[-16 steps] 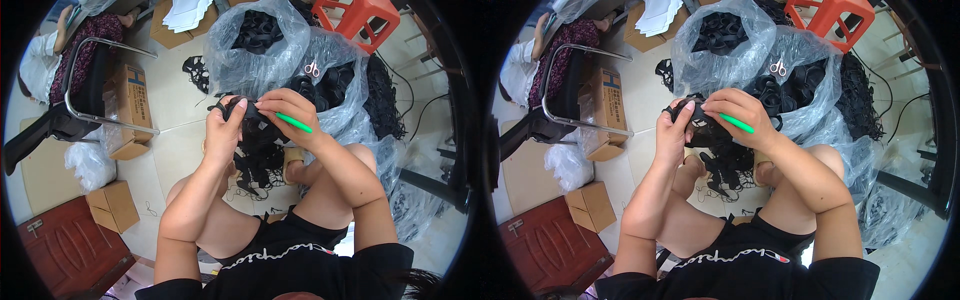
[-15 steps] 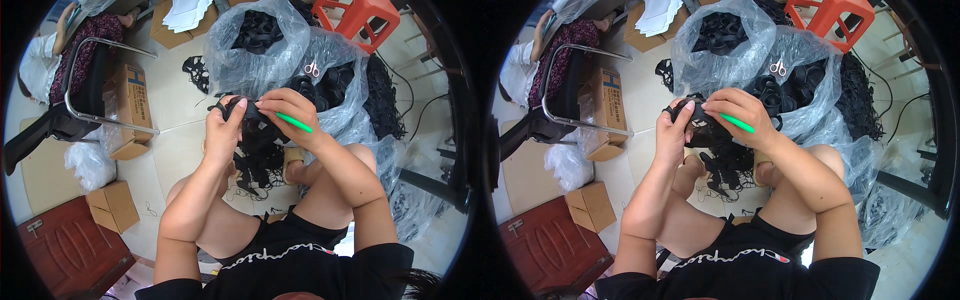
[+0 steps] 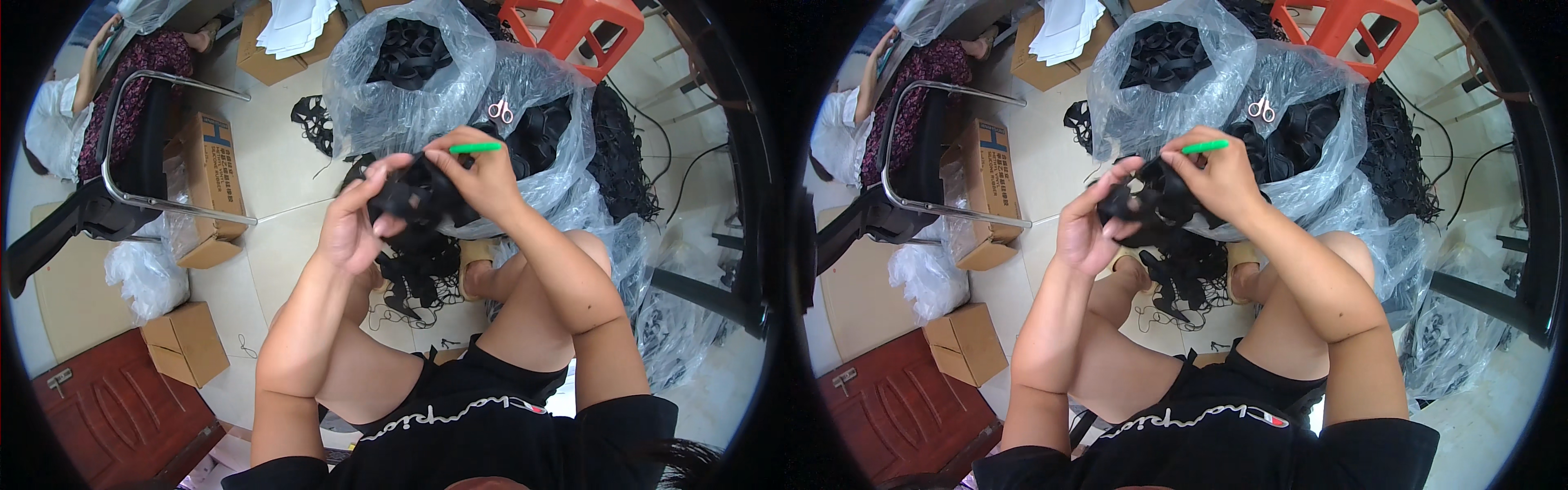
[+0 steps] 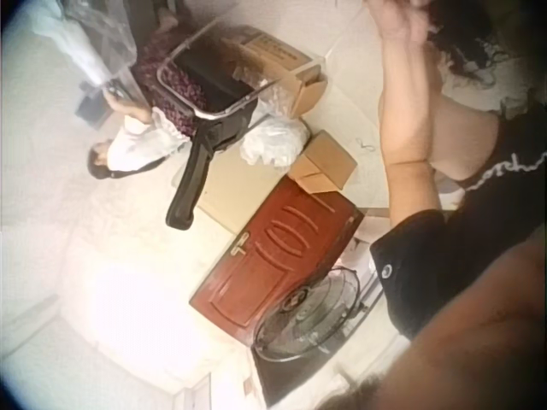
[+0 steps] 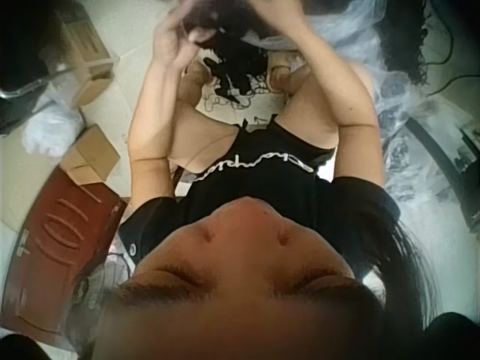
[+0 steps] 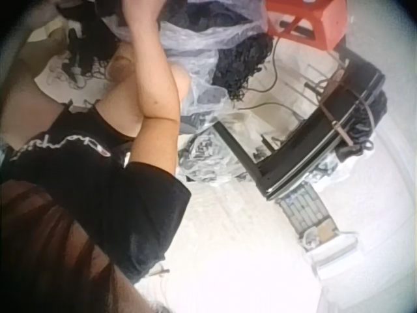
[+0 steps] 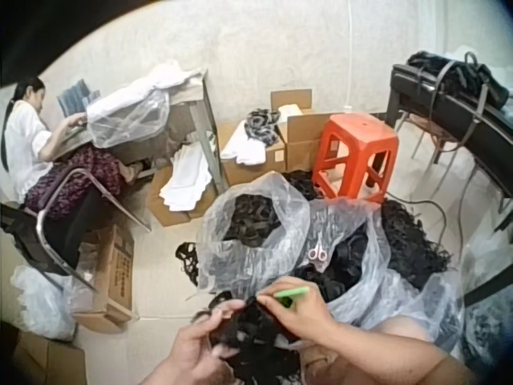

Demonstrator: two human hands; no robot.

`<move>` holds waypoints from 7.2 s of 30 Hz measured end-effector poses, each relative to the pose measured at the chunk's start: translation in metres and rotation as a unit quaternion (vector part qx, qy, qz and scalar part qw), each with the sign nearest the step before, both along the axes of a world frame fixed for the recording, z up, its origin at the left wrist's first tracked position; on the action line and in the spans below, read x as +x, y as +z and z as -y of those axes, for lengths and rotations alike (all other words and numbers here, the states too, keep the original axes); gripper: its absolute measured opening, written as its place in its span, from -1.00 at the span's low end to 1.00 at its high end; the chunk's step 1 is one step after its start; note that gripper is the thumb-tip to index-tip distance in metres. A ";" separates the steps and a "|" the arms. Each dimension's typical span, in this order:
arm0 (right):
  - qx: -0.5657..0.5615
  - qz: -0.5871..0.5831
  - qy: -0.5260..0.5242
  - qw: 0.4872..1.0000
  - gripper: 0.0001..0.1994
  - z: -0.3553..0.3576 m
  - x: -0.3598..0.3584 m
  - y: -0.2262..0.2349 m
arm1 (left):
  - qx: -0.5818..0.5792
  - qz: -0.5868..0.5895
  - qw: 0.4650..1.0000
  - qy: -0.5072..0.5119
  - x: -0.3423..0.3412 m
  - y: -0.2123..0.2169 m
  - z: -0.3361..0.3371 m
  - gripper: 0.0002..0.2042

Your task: Trim excess thread or plastic material from black masks using a small trimming tool.

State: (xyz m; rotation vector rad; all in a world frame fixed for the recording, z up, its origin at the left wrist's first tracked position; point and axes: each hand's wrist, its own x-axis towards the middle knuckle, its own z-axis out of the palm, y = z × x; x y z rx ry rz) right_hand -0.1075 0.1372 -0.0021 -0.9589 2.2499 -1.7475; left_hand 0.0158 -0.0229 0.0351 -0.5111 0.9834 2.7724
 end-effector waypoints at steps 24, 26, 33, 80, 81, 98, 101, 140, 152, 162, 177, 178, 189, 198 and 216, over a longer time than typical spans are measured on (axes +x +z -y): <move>-0.224 0.227 0.067 0.945 -0.86 -0.014 -0.011 0.031 | 0.112 0.032 0.974 0.194 -0.016 -0.021 -0.010 -0.70; -0.266 0.241 0.005 0.933 -0.84 -0.023 -0.026 0.032 | 0.186 0.075 0.942 0.267 -0.013 -0.036 0.010 -0.73; -0.361 0.382 0.032 0.850 -0.89 -0.038 -0.056 0.023 | -0.261 0.037 0.962 -0.077 -0.022 -0.022 -0.002 -0.45; 0.336 -0.065 0.011 0.939 -0.63 0.053 -0.081 -0.055 | -0.757 0.119 0.578 -0.279 0.019 -0.047 0.019 -0.63; 0.368 -0.100 0.095 0.920 -0.59 0.044 -0.061 -0.066 | -0.757 0.122 0.579 -0.277 0.020 -0.044 0.023 -0.63; -0.016 0.055 0.164 0.985 -0.81 -0.002 -0.010 0.048 | -0.312 0.056 0.948 -0.043 -0.014 -0.055 -0.003 -0.47; -0.072 0.078 0.085 0.991 -0.80 -0.014 -0.010 0.050 | -0.194 0.040 0.979 0.053 -0.023 -0.055 -0.001 -0.75; -0.109 -0.134 0.040 0.984 -0.89 -0.004 0.024 0.019 | -0.256 -0.025 0.960 0.108 -0.007 -0.005 -0.013 -0.72; -0.003 -0.241 0.027 0.970 -0.90 0.007 0.015 0.009 | -0.311 -0.031 0.941 0.129 -0.003 -0.006 -0.009 -0.79; -0.296 0.460 0.174 0.819 -0.68 -0.016 -0.017 0.014 | -0.095 -0.118 0.985 -0.081 -0.002 0.006 -0.009 -0.06; -0.307 0.303 -0.014 0.902 -0.86 -0.038 -0.038 0.032 | 0.191 -0.082 0.973 0.096 -0.001 -0.029 0.045 -0.76; -0.346 0.331 -0.002 0.878 -0.87 -0.040 -0.041 0.032 | 0.145 -0.075 0.984 0.077 -0.002 -0.027 0.045 -0.71; -0.174 0.164 -0.044 0.970 -0.86 -0.022 -0.041 0.027 | -0.401 0.011 0.898 -0.182 -0.017 -0.038 -0.025 -0.83; 0.019 0.044 -0.061 0.997 -0.76 0.005 0.026 0.014 | -0.394 -0.038 0.918 -0.040 -0.017 -0.044 -0.019 -0.81; 0.055 0.225 -0.199 0.952 -0.84 -0.093 -0.111 0.019 | -0.782 0.116 0.574 -0.212 0.007 -0.083 0.010 -0.89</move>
